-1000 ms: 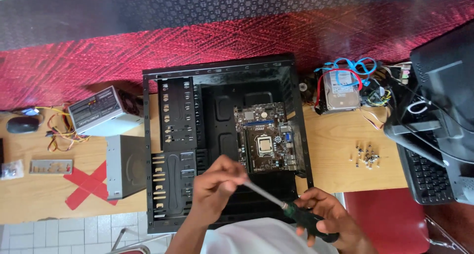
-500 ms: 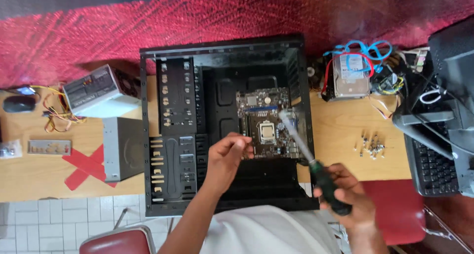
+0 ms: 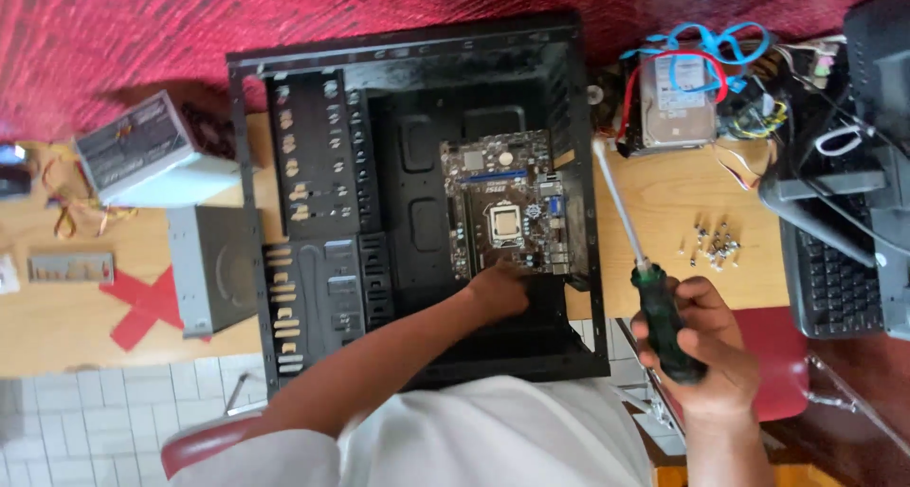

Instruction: Securing a motherboard into a computer case using a screwdriver and screws.

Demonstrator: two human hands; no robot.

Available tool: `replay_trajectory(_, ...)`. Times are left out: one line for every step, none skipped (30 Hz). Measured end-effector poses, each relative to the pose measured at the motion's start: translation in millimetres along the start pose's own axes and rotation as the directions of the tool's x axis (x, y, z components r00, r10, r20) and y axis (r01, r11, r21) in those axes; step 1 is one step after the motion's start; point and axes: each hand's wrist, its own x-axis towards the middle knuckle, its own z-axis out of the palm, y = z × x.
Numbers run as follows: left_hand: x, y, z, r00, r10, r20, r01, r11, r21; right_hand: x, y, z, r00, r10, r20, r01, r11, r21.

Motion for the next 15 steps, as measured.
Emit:
replay_trajectory(6.9, 0.6, 11.7, 1.0, 0.021, 0.01, -0.021, 1.0, 0.003, -6.4, -2.4, 3.6, 1.0, -0.012, -0.018, 0.012, 1.0, 0.007)
replay_trajectory(14.2, 1.2, 23.5, 1.0, -0.021, 0.022, 0.021, 1.0, -0.006, -12.5, -5.1, 6.7, 0.999, -0.035, -0.019, 0.035, 0.999, 0.02)
replay_trajectory(21.2, -0.3, 35.0, 0.998, -0.061, 0.034, 0.062, 0.998, -0.01, -17.5, -6.9, 10.0, 0.998, -0.061, -0.02, 0.061, 0.998, 0.033)
replay_trajectory(18.6, 0.9, 35.9, 0.998, -0.04, 0.044, 0.04, 0.999, -0.003, -22.4, -7.6, 10.6, 0.996, -0.076, -0.038, 0.078, 0.996, 0.04)
replay_trajectory(17.5, 4.2, 37.0, 1.0, -0.02, 0.014, 0.019, 0.994, 0.108, -27.9, -10.1, 11.2, 0.995, -0.088, -0.043, 0.089, 0.996, 0.009)
replay_trajectory(15.1, 7.4, 38.1, 1.0, 0.003, -0.016, 0.0, 0.976, 0.218, -33.6, -11.7, 12.7, 0.994, -0.1, -0.049, 0.099, 0.995, -0.023)
replay_trajectory(11.9, 9.9, 24.7, 1.0, 0.01, -0.012, -0.007, 0.975, 0.221, -36.0, -12.0, 9.3, 0.993, -0.105, -0.054, 0.104, 0.994, -0.02)
replay_trajectory(7.6, 12.3, 11.2, 0.998, -0.002, 0.068, -0.014, 0.974, 0.226, -38.6, -11.7, 6.9, 0.993, -0.112, -0.044, 0.111, 0.994, -0.022)
replay_trajectory(3.3, 12.7, -2.9, 0.989, -0.017, 0.147, -0.018, 0.972, 0.234, -39.5, -11.1, 4.7, 0.992, -0.12, -0.031, 0.12, 0.993, -0.025)
replay_trajectory(1.4, 11.5, -9.4, 0.989, -0.013, 0.149, -0.023, 0.971, 0.239, -38.4, -9.1, 4.2, 0.991, -0.127, -0.034, 0.126, 0.992, -0.022)
replay_trajectory(-0.1, 12.5, -15.4, 0.984, -0.027, 0.177, -0.014, 0.974, 0.227, -37.7, -8.3, 3.2, 0.989, -0.141, -0.044, 0.14, 0.989, -0.037)
replay_trajectory(-2.4, 13.7, -21.3, 0.978, -0.041, 0.205, -0.005, 0.976, 0.216, -37.2, -7.1, 2.8, 0.986, -0.156, -0.053, 0.153, 0.987, -0.052)
replay_trajectory(-5.0, 14.7, -28.4, 0.978, -0.046, 0.204, 0.0, 0.976, 0.219, -34.4, -7.4, 3.8, 0.986, -0.157, -0.048, 0.154, 0.987, -0.052)
replay_trajectory(-8.3, 15.7, -35.7, 0.974, -0.059, 0.22, 0.008, 0.975, 0.222, -31.7, -7.6, 5.5, 0.989, -0.146, -0.032, 0.145, 0.988, -0.047)
replay_trajectory(-11.7, 16.2, -43.4, 0.969, -0.073, 0.237, 0.018, 0.974, 0.227, -28.4, -7.8, 7.2, 0.991, -0.136, -0.015, 0.136, 0.99, -0.043)
